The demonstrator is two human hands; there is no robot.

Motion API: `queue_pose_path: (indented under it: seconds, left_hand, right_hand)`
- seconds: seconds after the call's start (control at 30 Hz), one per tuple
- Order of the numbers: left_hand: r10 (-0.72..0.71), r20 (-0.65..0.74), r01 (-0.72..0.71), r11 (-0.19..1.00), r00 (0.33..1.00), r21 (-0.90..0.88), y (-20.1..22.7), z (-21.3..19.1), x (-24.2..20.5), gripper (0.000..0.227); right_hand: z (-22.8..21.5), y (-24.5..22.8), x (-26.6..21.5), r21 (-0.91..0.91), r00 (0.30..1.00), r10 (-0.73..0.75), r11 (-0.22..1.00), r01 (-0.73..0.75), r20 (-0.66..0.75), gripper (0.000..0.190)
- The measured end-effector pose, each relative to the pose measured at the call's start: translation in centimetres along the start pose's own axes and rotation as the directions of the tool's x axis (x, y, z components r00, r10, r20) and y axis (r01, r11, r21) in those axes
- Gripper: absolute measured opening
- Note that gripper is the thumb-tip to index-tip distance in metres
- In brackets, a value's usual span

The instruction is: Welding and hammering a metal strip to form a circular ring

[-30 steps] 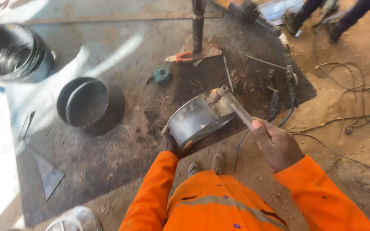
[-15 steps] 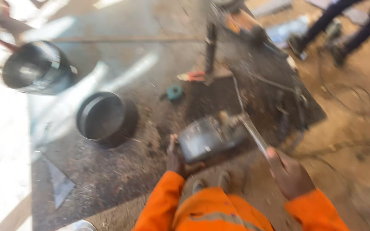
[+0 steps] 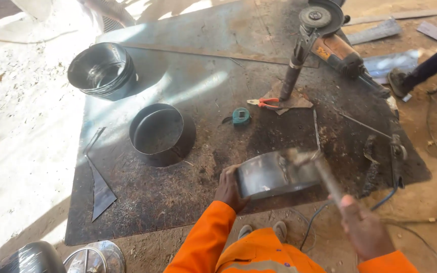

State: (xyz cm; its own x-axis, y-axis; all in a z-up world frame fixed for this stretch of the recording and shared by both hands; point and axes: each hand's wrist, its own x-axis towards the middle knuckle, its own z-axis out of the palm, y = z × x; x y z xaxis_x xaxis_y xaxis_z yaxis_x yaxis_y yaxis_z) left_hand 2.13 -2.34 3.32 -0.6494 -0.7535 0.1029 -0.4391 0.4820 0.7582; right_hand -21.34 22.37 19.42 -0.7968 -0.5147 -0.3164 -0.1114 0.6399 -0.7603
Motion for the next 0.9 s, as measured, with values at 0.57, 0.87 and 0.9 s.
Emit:
queue_pose_path:
  seconds: [0.57, 0.87, 0.9]
  left_hand:
    - [-0.102, 0.133, 0.099, 0.995, 0.986, 0.026, -2.2, 2.9, -0.2, 0.113]
    - [-0.091, 0.099, 0.090, 0.996, 0.991, 0.015, -1.7, 3.6, -1.3, 0.121]
    - [-0.106, 0.099, 0.105, 0.994, 0.989, 0.019, -1.7, 3.6, -1.3, 0.121]
  right_hand:
    - [-1.4, -1.1, -2.2, 0.003, 1.000, 0.024, 1.000, -0.024, 0.004, 0.061]
    - [-6.0, -7.5, -6.0, 0.367, 0.934, -0.247, 0.869, 0.331, -0.258, 0.060]
    - [-4.3, -6.6, -5.3, 0.489, 0.916, -0.168, 0.803, 0.341, -0.364, 0.064]
